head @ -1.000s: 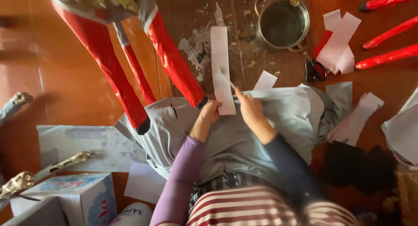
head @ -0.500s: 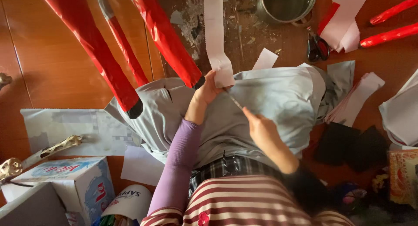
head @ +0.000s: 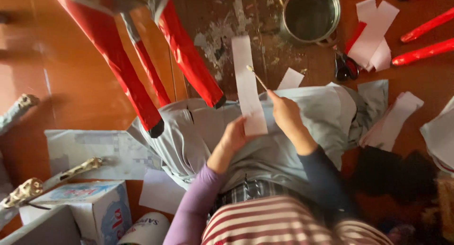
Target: Applying adhesive and colored paper strips to a bamboo giraffe-shaped sculpture frame.
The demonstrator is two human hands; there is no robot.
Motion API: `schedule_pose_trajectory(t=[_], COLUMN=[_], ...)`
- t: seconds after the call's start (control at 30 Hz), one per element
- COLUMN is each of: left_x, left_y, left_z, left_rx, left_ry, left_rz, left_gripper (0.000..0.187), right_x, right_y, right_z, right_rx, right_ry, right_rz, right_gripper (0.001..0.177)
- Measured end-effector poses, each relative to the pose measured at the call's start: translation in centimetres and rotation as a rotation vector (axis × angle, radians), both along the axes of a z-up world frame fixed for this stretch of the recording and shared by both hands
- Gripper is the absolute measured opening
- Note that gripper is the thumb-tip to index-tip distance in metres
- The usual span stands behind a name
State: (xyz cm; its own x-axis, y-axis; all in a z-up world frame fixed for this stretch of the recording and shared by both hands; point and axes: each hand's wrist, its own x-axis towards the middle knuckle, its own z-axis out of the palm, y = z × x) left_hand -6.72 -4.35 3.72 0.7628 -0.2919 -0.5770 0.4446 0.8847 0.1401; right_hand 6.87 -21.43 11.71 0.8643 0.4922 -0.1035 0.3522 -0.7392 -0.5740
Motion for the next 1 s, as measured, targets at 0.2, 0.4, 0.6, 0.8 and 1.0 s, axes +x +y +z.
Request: schedule_pose_trajectory(t=[0.2, 0.4, 0.6, 0.8, 1.0], left_x=[-2.6, -2.2, -1.7, -1.7, -1.1], left_y=[-0.9, -0.7, -0.7, -0.4, -0.1], left_z=[1.6, 0.7, 2.2, 2.3, 2.3], left_rx=[0.006, -0.075, -0.013, 0.065, 0.048], left_ry=[0.081, 0.061, 0.126, 0.095, 0.027], left_rz=[-0.004, -0.003, 0.013, -0.021, 0.054], left_gripper=[0.045, 0.045, 0.046, 0.044, 0.048], right_x=[3.0, 3.9, 3.8, 4.5, 12.0], right_y=[5.7, 5.4, 4.7, 7.4, 4.0], right_z=[-7.1, -9.4, -8.3, -7.4, -4.1], right_rx=[0.012, 0.037, -0.049, 0.128, 0.954], right_ry=[-0.054, -0.012, 0.021, -0.156, 0.541], right_rz=[0.038, -0.008, -0.103, -0.052, -0.544], right_gripper=[0.052, 0.06, 0.064, 0.044, 0.03])
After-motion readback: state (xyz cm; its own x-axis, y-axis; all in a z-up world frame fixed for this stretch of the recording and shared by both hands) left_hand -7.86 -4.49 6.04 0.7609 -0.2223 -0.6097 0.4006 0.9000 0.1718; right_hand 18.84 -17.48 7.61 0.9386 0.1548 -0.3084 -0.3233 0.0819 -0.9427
